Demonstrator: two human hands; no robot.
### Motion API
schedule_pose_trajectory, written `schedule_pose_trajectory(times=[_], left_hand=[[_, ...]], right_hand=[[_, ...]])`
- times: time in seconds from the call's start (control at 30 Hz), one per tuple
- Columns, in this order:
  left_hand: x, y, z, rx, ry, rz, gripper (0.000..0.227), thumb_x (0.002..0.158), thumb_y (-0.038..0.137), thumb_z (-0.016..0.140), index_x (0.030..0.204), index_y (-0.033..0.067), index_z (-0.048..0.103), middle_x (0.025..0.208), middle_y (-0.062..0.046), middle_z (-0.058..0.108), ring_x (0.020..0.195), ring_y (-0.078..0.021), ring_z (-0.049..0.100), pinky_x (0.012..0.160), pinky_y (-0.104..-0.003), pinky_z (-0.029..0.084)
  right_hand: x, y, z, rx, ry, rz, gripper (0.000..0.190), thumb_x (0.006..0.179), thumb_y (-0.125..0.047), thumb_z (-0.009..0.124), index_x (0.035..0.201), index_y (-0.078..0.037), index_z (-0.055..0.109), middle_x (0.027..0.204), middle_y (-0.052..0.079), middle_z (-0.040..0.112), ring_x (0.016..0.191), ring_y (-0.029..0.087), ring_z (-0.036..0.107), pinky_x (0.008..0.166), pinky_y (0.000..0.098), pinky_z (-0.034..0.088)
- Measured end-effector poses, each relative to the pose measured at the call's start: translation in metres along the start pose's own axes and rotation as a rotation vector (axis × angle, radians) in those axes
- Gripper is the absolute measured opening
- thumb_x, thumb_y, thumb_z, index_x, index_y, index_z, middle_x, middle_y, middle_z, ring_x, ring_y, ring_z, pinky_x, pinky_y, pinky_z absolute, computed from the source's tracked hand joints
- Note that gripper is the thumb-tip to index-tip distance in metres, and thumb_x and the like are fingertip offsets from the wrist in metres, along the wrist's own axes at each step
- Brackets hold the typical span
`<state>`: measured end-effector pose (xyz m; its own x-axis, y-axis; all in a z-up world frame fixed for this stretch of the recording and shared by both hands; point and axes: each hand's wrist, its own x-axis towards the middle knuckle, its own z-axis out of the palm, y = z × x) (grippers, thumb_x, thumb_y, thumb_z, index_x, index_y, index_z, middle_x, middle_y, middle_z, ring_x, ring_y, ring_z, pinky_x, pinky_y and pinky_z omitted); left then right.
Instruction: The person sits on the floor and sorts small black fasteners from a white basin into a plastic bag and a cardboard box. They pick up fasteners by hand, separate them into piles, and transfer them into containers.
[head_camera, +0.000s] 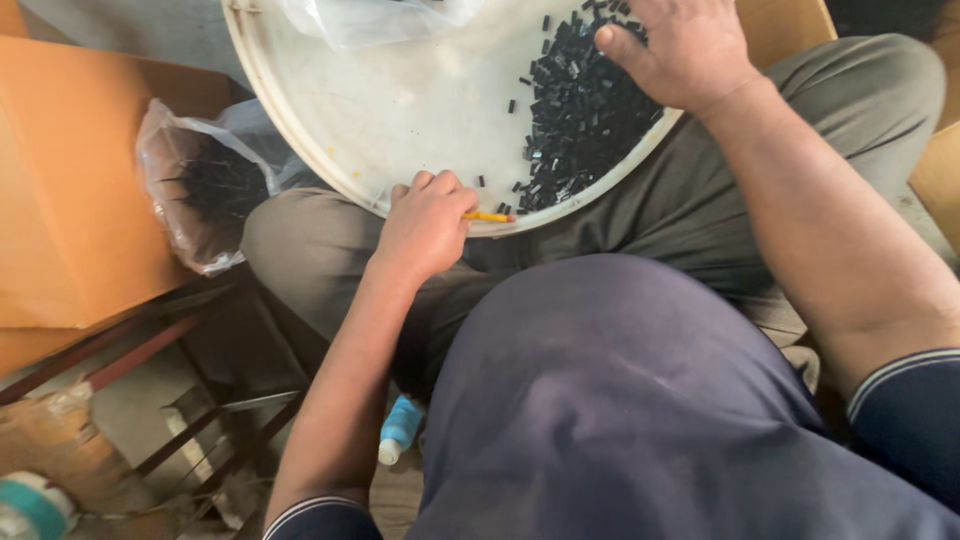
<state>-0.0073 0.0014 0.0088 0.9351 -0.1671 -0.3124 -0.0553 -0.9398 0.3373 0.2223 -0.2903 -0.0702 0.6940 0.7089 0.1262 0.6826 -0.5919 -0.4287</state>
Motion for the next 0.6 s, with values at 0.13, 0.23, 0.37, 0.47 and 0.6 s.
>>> schedule_pose_trajectory(times=[0.13,0.23,0.37,0.47,0.6], left_hand=[[-0.001,0.0,-0.002,-0.016,-0.024,0.027,0.022,0.085,0.008,0.065,0.105,0.0165,0.072,0.102,0.001,0.066,0.104,-0.0269,0.059,0.085,-0.05,0.042],[0.002,0.002,-0.006,0.043,-0.002,0.094,0.033,0.082,0.004,0.061,0.108,0.0198,0.075,0.097,-0.002,0.064,0.099,-0.027,0.059,0.082,-0.049,0.04],[0.0,-0.009,-0.015,0.226,0.122,0.154,0.016,0.08,0.011,0.063,0.087,0.0171,0.076,0.09,-0.008,0.064,0.097,-0.0308,0.06,0.089,-0.053,0.041],[0.004,-0.013,-0.008,0.394,0.209,0.064,0.013,0.081,0.016,0.065,0.074,0.0128,0.076,0.082,-0.008,0.064,0.095,-0.0305,0.061,0.114,-0.061,0.032],[0.011,-0.016,-0.004,0.403,0.187,-0.007,0.01,0.077,0.016,0.069,0.072,0.0092,0.076,0.084,-0.01,0.065,0.103,-0.0312,0.061,0.125,-0.055,0.025]], right_hand=[[0.003,-0.002,-0.003,0.075,0.012,-0.003,0.042,0.117,-0.046,0.055,0.136,-0.011,0.066,0.13,0.019,0.064,0.126,0.043,0.055,0.101,0.0591,0.038],[0.001,-0.001,-0.009,0.091,0.06,-0.015,0.04,0.116,-0.044,0.057,0.134,-0.011,0.067,0.131,0.015,0.066,0.13,0.04,0.055,0.108,0.0572,0.038],[0.011,-0.011,-0.01,0.109,0.085,-0.044,0.036,0.112,-0.041,0.056,0.129,-0.01,0.065,0.135,0.01,0.066,0.133,0.035,0.054,0.117,0.0534,0.037],[0.009,-0.013,-0.012,0.089,0.065,-0.03,0.032,0.113,-0.039,0.058,0.126,-0.012,0.066,0.135,0.009,0.067,0.131,0.034,0.054,0.116,0.0529,0.035],[0.006,-0.003,-0.011,0.023,0.065,-0.043,0.029,0.114,-0.039,0.062,0.124,-0.013,0.068,0.133,0.007,0.068,0.135,0.035,0.054,0.113,0.0538,0.035]])
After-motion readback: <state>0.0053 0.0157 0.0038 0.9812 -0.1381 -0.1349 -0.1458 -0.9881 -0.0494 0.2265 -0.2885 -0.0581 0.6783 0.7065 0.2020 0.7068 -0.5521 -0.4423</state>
